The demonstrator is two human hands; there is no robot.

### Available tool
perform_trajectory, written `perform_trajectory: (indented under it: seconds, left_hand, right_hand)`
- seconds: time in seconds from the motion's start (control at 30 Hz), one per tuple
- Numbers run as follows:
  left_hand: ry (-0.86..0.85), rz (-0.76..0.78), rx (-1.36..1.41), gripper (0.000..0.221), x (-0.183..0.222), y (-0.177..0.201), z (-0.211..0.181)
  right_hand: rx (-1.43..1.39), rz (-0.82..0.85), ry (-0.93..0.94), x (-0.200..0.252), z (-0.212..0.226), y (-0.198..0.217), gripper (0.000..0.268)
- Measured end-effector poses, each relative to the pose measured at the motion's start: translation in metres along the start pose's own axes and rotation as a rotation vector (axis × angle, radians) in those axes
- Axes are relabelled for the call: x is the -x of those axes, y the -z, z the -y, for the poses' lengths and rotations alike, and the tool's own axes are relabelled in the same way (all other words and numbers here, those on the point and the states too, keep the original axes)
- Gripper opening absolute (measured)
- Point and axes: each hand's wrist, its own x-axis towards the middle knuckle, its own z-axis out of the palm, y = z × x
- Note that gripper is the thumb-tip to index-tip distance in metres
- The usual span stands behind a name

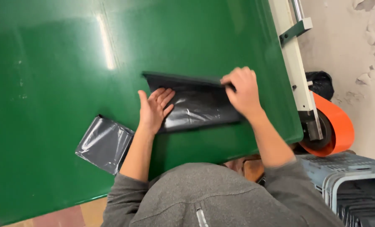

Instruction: Folding plastic bags and placing them into a storage crate.

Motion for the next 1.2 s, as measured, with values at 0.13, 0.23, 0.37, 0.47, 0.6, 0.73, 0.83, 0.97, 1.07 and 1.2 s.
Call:
perform_trajectory:
  seconds: [0.13, 0.23, 0.37, 0.47, 0.6, 0.73, 0.83, 0.97, 1.07, 1.2]
  left_hand:
    - [-0.058, 0.111, 0.095, 0.103, 0.008, 0.018, 0.000]
    - [-0.064, 0.099, 0.074, 0.091, 0.000, 0.037, 0.010]
    - [-0.363, -0.243, -0.393, 0.068, 0.033, 0.018, 0.016]
    - [-0.929, -0.311, -1.383, 0.069, 0.103, -0.026, -0.001]
    - [-1.029, 0.030, -2.133, 0.046, 0.107, -0.007, 0.018]
    - [-0.870, 0.280, -2.297, 0.015, 0.088, 0.004, 0.030]
    - [-0.881, 0.592, -1.857, 0.024, 0.090, -0.013, 0.041]
    - [-0.518, 0.868, -1.580, 0.029, 0.064, -0.053, 0.029]
    - [-0.095, 0.902, -1.099, 0.045, -0.010, -0.043, 0.046]
    - [0.347, 0.456, -1.040, 0.070, -0.055, -0.049, 0.050]
  right_hand:
    - [0.062, -0.006, -0.086, 0.076, 0.031, 0.006, 0.024]
    - [0.110, 0.036, -0.099, 0.108, 0.036, -0.005, 0.029]
    - [0.161, 0.041, -0.067, 0.120, 0.048, -0.006, 0.029]
    - [0.216, 0.058, -0.057, 0.122, 0.059, -0.007, 0.030]
    - [0.263, 0.056, -0.033, 0.116, 0.086, -0.028, 0.042]
    - [0.028, 0.141, 0.087, 0.103, 0.123, -0.049, 0.057]
    - [-0.168, 0.182, 0.104, 0.129, 0.126, -0.065, 0.060]
    - [-0.248, 0.192, 0.028, 0.199, 0.095, -0.087, 0.047]
    - [-0.817, 0.243, -0.559, 0.254, 0.048, -0.118, 0.032]
    - [-1.532, -0.231, -1.088, 0.223, 0.046, -0.086, 0.029]
